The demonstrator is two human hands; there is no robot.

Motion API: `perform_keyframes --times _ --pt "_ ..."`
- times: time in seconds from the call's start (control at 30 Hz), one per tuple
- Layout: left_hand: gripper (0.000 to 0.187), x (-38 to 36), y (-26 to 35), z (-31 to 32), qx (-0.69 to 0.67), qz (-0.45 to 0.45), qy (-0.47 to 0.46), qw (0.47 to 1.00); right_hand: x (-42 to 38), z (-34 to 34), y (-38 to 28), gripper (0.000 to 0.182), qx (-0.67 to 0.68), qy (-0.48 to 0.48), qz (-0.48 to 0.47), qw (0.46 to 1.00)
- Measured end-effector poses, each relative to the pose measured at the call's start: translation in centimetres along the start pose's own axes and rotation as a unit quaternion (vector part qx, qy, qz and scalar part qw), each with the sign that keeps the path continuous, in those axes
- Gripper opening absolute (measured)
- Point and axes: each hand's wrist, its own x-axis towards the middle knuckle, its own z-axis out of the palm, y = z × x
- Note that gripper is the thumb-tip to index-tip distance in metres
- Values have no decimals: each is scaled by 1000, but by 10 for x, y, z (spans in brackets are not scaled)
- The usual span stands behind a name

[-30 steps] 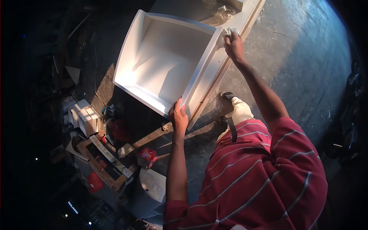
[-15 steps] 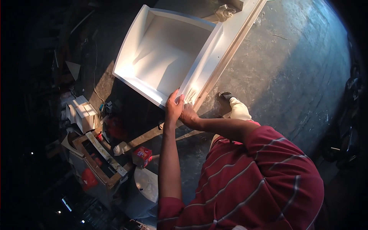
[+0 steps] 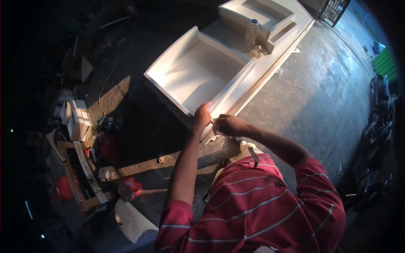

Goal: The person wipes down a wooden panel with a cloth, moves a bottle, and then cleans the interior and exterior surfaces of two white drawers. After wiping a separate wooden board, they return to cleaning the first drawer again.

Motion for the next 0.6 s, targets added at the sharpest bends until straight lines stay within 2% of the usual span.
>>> perform_keyframes --times 0.03,0.07,0.1,0.13,0.17,0.2,0.27,0.3,0.37,0.4,0.47,0.5,0.53,0.57,0.6 --pt "41 0 -1 1 0 -1 -1 1000 -5 -28 -14 13 -46 29 23 998" --pt "42 -1 -7 3 -4 10 -12 1000 -13 -29 13 14 -121 61 -64 989" --pt "43 -2 -7 5 7 3 -6 1000 -17 -46 18 18 -108 75 9 991" --pt "43 -9 -4 3 9 19 15 1000 -20 -58 37 22 -159 86 -14 983" --pt "43 -17 -3 2 11 33 34 999 -19 -86 25 24 -158 69 56 983" --pt "41 -21 -12 9 -4 59 49 997 -16 -94 47 28 -198 83 80 973" --pt "40 -27 -21 12 -38 70 48 996 10 -124 33 36 8 212 279 936" --pt "38 -29 -25 16 -70 82 44 993 28 -137 30 35 16 246 322 914" --pt "36 -32 -25 17 -80 105 85 988 64 -156 37 33 51 271 337 900" --pt "34 -33 -16 10 -82 70 68 992 82 -158 57 33 51 265 335 903" --pt "30 -25 3 -7 -135 4 38 990 116 -149 119 29 -41 321 255 911" --pt "30 -22 8 -12 -139 -6 43 989 132 -142 159 29 -39 310 253 916" --pt "29 -21 14 -17 -100 -14 97 990 149 -132 204 30 -203 238 183 932" --pt "28 -15 18 -22 -60 -23 150 987 168 -127 239 31 -359 160 101 914" --pt "25 -10 19 -23 -34 -27 183 982 187 -120 258 31 -177 191 232 937"
